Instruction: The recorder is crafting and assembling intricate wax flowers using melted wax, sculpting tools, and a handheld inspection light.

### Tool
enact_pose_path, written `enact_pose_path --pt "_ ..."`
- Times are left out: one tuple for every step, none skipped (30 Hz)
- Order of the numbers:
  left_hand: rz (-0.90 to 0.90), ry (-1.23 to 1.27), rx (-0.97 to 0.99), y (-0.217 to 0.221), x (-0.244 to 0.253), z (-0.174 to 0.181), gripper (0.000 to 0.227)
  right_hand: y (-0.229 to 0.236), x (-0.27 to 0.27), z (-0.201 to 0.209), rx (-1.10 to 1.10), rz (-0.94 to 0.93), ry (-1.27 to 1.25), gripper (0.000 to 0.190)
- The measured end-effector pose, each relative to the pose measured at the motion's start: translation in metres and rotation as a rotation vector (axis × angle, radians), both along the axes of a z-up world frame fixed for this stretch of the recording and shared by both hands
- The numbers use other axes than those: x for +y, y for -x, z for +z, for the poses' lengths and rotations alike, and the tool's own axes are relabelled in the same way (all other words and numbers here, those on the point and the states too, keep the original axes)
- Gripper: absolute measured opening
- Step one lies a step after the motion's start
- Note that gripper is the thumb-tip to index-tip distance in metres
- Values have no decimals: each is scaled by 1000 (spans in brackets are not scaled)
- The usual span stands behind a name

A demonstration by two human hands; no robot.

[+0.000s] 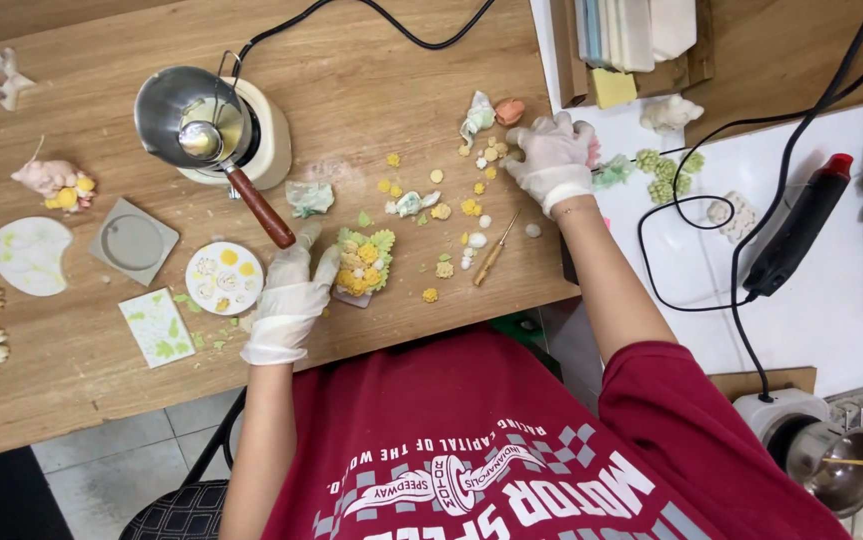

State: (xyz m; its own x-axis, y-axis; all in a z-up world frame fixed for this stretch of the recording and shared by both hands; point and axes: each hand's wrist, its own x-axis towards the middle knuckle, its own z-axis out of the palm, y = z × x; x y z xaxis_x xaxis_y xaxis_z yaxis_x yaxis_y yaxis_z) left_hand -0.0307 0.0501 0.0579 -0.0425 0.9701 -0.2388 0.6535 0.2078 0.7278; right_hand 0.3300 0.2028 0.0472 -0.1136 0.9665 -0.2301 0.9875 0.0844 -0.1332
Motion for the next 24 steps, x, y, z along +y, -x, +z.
enact_pose_path --pt "3 3 4 1 -9 8 51 1 1 -5 4 3 3 38" --pt "7 -50 69 1 -19 16 49 1 3 -11 -14 37 -8 37" --pt "10 -105 133 2 -26 23 47 1 6 -16 -33 70 -22 36" --pt "13 -105 135 3 -34 34 47 3 7 -17 -31 73 -22 36" --pt "33 -101 100 3 -42 44 46 4 6 -19 -44 49 -8 36" --pt "53 -98 66 3 -50 54 45 5 6 -20 -56 25 5 36" --pt "55 -95 64 4 -58 58 45 4 4 -22 -58 27 9 36" --pt "128 33 -7 5 -65 61 47 3 2 -25 -84 45 3 32" --pt "202 158 -77 7 -72 65 48 3 2 -27 -108 64 -4 29" --pt "206 160 -76 11 -81 60 48 5 1 -24 -107 69 -3 29" --pt "167 69 9 15 -90 55 46 7 0 -21 -143 87 -14 34" --pt "127 -22 95 19 -100 50 45 8 -2 -18 -179 106 -25 39" --pt "133 -20 97 20 -103 48 45 7 -2 -20 -177 112 -25 39" --pt "119 -66 93 21 -106 45 44 6 -1 -23 -119 154 -81 39" --pt "109 -107 97 26 -113 45 43 9 -2 -28 -51 200 -133 39" --pt "120 -101 106 24 -112 47 43 6 -2 -31 -41 212 -128 39" --pt "129 -109 74 23 -113 50 41 4 -4 -35 -93 275 -156 30" --pt "138 -117 42 22 -114 52 39 2 -6 -40 -144 339 -185 24" --pt "149 -110 48 21 -113 52 39 3 -8 -40 -137 351 -180 24" --pt "151 -104 41 20 -111 52 38 3 -9 -40 -145 389 -225 20" --pt "152 -95 32 17 -110 52 37 1 -12 -40 -155 427 -268 17" --pt "163 -86 34 15 -111 50 37 9 -21 -28 -151 439 -260 17" --pt "174 -75 29 15 -110 49 36 18 -28 -16 -84 371 -314 14" --pt "185 -65 24 14 -109 49 35 26 -34 -4 -16 302 -366 11"
